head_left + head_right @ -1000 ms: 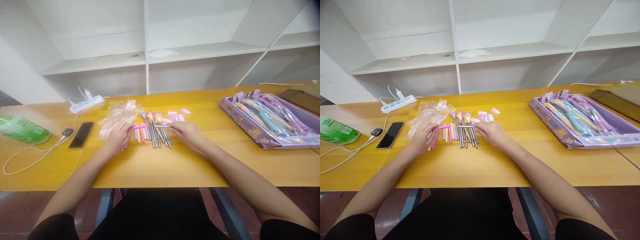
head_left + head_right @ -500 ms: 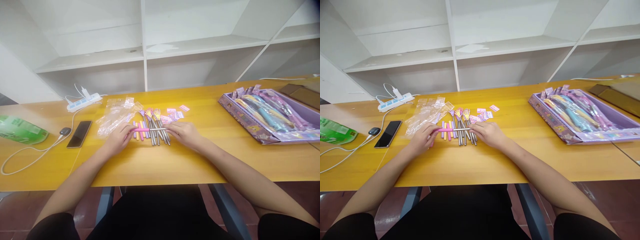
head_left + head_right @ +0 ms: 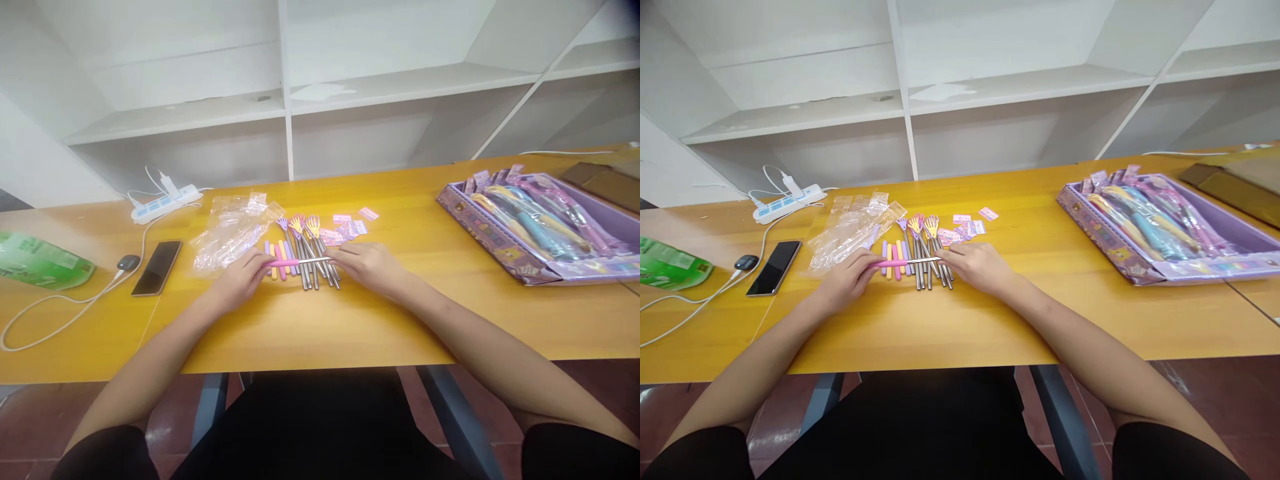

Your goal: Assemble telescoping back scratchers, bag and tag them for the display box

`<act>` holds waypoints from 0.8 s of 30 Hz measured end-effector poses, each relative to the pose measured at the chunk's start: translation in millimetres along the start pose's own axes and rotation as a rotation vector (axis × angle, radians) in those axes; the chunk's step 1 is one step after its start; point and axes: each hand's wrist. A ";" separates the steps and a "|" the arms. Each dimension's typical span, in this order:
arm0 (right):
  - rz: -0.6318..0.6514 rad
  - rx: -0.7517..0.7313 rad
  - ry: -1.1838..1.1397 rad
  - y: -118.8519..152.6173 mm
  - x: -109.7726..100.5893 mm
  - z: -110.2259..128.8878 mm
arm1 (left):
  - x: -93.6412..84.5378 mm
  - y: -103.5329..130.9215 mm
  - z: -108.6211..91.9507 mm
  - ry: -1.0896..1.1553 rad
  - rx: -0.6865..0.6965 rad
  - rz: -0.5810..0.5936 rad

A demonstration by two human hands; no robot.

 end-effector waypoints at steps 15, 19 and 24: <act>0.007 -0.092 0.053 3.8 8.3 14.4 | 15.1 10.3 -4.2 0.045 -0.027 0.146; -0.016 -0.149 0.125 4.6 10.3 24.9 | 19.1 10.7 -10.8 0.054 -0.033 0.177; -0.115 -0.209 0.174 4.1 9.8 40.8 | 26.0 12.1 -19.9 0.084 -0.038 0.206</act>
Point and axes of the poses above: each hand's wrist, its own y-axis away from the middle knuckle, its own x-axis out of the palm, z = x × y, and after that the axes turned 3 degrees about y, right-handed
